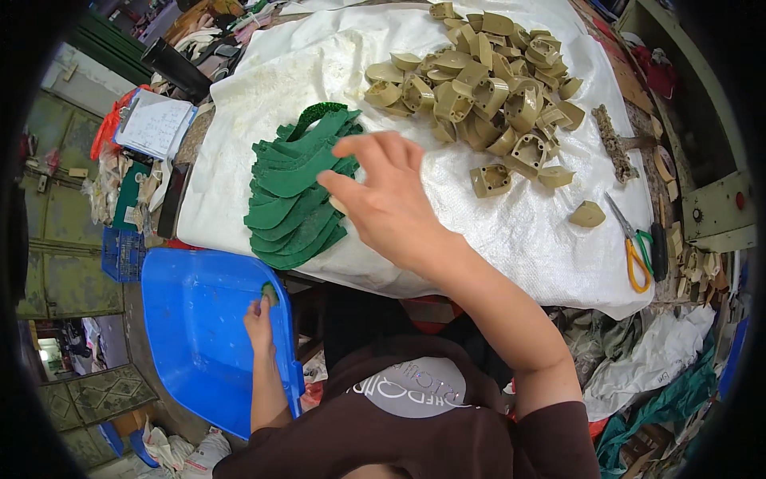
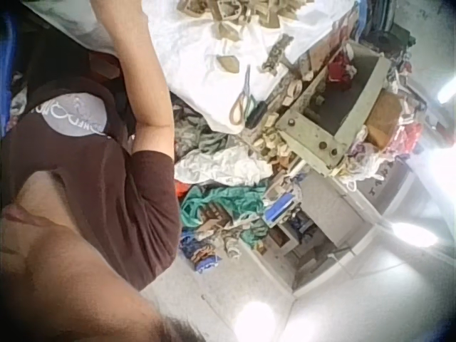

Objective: The person applies adhesive tape to their right index finger and then repeatedly picks up beige plastic shoe components and green fabric pieces. They wrap the green fabric around the plastic parts by hand, pressing the material into the contours of the plastic, and place the finished units into a blue bin.

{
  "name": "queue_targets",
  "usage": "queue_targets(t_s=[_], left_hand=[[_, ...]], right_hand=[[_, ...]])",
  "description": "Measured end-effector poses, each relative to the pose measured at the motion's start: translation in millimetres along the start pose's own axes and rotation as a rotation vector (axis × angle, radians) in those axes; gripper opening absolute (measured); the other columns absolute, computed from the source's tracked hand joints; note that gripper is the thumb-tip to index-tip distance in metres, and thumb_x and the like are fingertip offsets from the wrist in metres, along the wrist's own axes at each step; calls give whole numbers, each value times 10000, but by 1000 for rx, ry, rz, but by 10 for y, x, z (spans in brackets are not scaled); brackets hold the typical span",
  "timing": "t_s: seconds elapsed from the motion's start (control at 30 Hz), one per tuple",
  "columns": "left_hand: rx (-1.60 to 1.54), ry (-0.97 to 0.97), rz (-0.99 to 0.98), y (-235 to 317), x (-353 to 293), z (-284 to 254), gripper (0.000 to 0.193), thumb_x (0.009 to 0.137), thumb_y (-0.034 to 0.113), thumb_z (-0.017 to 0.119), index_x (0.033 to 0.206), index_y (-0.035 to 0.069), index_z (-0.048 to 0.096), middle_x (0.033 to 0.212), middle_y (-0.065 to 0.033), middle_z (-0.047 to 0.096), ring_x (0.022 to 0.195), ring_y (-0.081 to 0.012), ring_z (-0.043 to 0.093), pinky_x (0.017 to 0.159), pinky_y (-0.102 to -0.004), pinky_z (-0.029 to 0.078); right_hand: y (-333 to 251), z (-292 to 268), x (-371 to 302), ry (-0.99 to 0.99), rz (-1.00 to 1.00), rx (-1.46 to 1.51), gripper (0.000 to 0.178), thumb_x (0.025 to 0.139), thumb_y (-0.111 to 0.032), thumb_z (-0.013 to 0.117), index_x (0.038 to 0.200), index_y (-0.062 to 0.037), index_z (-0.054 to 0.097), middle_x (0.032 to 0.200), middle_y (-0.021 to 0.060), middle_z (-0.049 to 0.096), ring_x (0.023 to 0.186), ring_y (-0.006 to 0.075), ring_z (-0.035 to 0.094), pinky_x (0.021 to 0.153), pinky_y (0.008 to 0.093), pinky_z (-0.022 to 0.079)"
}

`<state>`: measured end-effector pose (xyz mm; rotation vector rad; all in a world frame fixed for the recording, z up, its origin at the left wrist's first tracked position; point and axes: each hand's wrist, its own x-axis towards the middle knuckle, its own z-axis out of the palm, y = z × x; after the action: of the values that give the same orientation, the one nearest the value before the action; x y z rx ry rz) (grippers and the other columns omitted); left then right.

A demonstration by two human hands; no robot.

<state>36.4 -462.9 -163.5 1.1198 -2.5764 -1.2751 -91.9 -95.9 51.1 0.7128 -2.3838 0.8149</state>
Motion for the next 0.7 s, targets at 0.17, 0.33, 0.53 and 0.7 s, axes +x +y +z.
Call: queue_targets(t_s=[0.17, 0.33, 0.53, 0.7], left_hand=[[-48, 449, 639, 1450, -452, -29, 266, 822, 51, 586, 1080, -13, 599, 1077, -165, 545, 974, -277, 506, 855, -387, 408], [-323, 90, 1177, 2402, -806, -11, 158, 822, -79, 513, 955, -46, 593, 959, -146, 594, 861, -207, 556, 755, -285, 449], [-787, -859, 677, 2850, -1390, 265, 360, 982, 224, 392, 1160, -53, 538, 850, -116, 619, 698, -178, 571, 563, -285, 457], [-1060, -1169, 47, 2923, -1687, 664, 409, 1008, 223, 341, 1293, -58, 427, 894, -100, 612, 674, -132, 569, 493, -250, 453]], right_hand=[[107, 320, 223, -119, -83, -198, 218, 668, 7, 615, 861, -91, 644, 1081, 85, 518, 1062, 273, 433, 901, 465, 271], [183, 243, 168, 45, 184, 185, 286, 669, 63, 608, 907, -96, 621, 1058, 36, 567, 1037, 252, 471, 890, 428, 329], [19, -325, -247, 243, -85, -192, 200, 624, -79, 615, 823, -95, 599, 984, 7, 593, 905, 246, 513, 797, 416, 318], [133, -794, -890, 98, -1, -67, 361, 626, -53, 664, 974, -102, 580, 1053, 47, 578, 925, 258, 538, 808, 419, 390]])
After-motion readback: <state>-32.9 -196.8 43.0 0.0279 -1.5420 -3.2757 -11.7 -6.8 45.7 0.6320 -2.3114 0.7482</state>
